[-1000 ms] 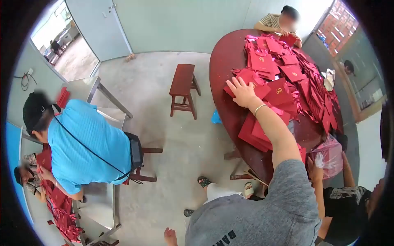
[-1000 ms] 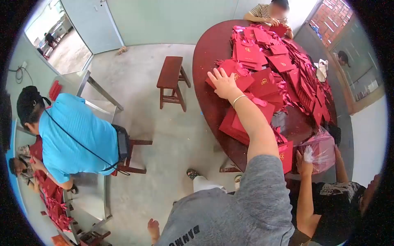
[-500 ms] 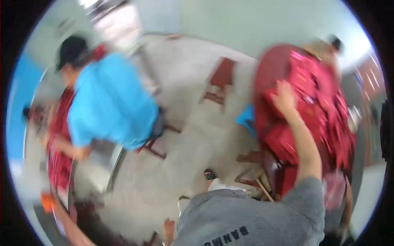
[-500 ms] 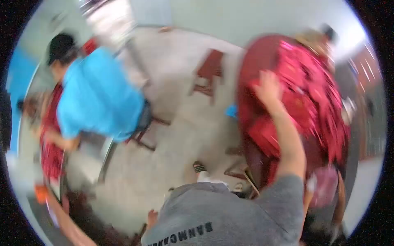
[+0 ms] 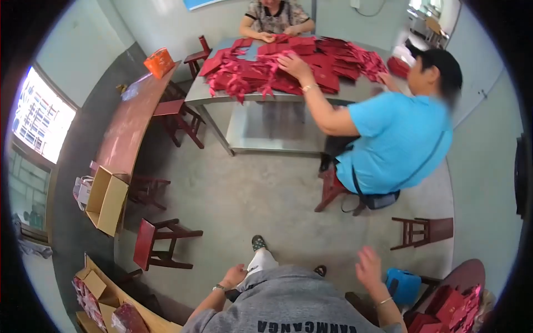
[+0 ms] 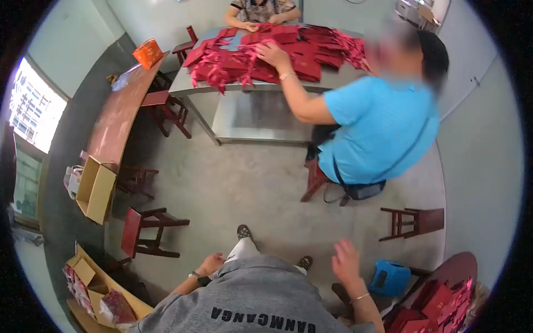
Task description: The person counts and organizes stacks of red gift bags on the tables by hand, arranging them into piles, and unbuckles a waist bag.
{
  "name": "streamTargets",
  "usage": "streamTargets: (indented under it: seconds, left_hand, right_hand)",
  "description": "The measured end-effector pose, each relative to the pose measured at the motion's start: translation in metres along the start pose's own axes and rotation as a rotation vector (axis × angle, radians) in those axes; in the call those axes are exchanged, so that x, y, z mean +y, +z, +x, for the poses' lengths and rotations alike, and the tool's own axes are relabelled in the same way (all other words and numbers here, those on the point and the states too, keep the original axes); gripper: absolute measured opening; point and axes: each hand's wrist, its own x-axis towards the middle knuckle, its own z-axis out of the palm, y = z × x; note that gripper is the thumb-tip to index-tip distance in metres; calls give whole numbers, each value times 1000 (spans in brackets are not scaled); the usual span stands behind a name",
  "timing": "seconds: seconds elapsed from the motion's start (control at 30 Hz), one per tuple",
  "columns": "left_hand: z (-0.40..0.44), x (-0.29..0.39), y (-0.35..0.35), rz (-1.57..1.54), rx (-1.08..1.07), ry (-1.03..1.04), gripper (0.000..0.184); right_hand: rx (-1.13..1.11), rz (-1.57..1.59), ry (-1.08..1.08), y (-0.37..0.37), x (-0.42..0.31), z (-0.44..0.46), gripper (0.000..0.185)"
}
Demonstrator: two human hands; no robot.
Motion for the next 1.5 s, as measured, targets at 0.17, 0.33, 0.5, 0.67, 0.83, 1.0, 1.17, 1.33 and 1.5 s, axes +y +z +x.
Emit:
streamTargets:
  seconds: [0.17, 0.33, 0.5, 0.67, 0.83, 1.0, 1.17, 1.33, 1.5]
  left_hand:
    - [12, -45, -103, -158, 234, -75, 46]
    - [64, -57, -203, -238, 473, -49, 42]
    - [149, -11, -240, -523, 481, 95, 39]
    - [178, 124, -297, -577, 321, 250, 40]
    - [229, 209, -360, -424, 285, 359, 41]
    - [264, 302, -420, -432, 259, 375, 37]
    - [293, 361, -448, -463, 206, 440, 38]
    - [329, 398, -476, -388, 113, 534, 37]
    - [363, 444, -521, -543, -69, 645, 34]
  right_hand:
    - [-154, 76, -137, 57, -116, 137, 46]
    - [-144, 100, -236, 67, -168, 254, 44]
    - [-88, 81, -271, 60, -170, 355, 49]
    - [215, 181, -118, 72, -128, 503, 70]
    - [333, 53, 130, 67, -73, 663, 90]
    - [336, -186, 135, 65, -56, 757, 105]
    - [295, -166, -87, 70, -45, 798, 102]
    - [290, -159, -196, 68, -31, 813, 73]
    - [340, -171, -160, 40, -28, 833, 49]
